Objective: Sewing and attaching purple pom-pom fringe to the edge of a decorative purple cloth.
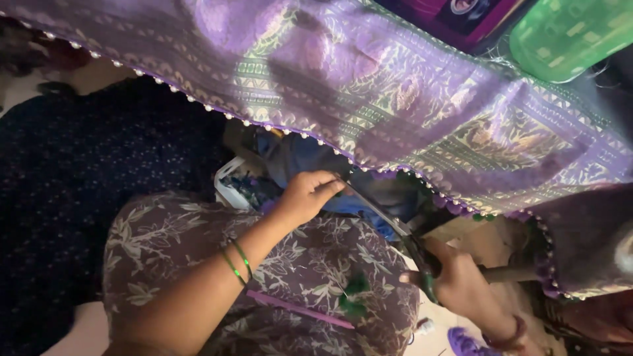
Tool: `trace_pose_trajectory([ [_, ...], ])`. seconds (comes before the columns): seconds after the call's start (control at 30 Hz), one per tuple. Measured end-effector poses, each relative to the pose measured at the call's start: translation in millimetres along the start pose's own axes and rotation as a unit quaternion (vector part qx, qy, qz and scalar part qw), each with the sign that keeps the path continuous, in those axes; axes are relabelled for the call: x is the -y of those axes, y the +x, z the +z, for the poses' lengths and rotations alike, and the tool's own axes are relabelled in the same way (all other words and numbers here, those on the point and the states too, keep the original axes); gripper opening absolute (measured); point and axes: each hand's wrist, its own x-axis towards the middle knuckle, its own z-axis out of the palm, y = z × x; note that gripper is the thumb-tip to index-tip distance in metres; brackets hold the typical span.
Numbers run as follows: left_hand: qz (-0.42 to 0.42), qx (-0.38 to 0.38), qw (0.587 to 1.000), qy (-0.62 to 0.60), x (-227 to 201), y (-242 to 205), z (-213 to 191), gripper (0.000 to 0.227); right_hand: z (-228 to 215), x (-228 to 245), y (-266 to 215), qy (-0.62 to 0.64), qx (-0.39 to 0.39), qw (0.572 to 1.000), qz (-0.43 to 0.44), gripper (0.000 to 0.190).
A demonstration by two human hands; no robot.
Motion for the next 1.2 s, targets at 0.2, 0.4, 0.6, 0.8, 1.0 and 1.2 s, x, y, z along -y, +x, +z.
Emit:
trace_pose_trajectory([
  [0.2, -0.001, -0.011, 1.0, 0.016, 3, 5, 1, 0.016, -26, 45, 25, -0.041, 0.059, 0.997, -0.025, 0.048],
  [0.4, -0.04, -0.031, 0.997, 0.05, 3, 10, 1, 0.014, 5, -13, 50, -0.038, -0.001, 0.99, -0.133, 0.016],
  [0.6, -0.165, -0.093, 0.963, -0.194, 43, 5, -3, 0.021, 14, -12, 31, -0.042, 0.057, 0.992, -0.106, 0.041],
  [0.8, -0.327, -0.068, 0.867, -0.371, 39, -9, -35, 0.02, 87, -78, -27, 0.112, 0.198, 0.962, -0.149, 0.018],
  [1.0, -0.365, -0.052, 0.846, -0.386, 46, -31, -25, 0.019, 114, -24, -66, 0.185, 0.408, 0.892, -0.063, 0.036],
  [1.2, -0.367, 0.001, 0.801, -0.474, 16, -56, 3, 0.018, 169, 12, -21, 0.218, 0.045, 0.973, -0.062, 0.035],
])
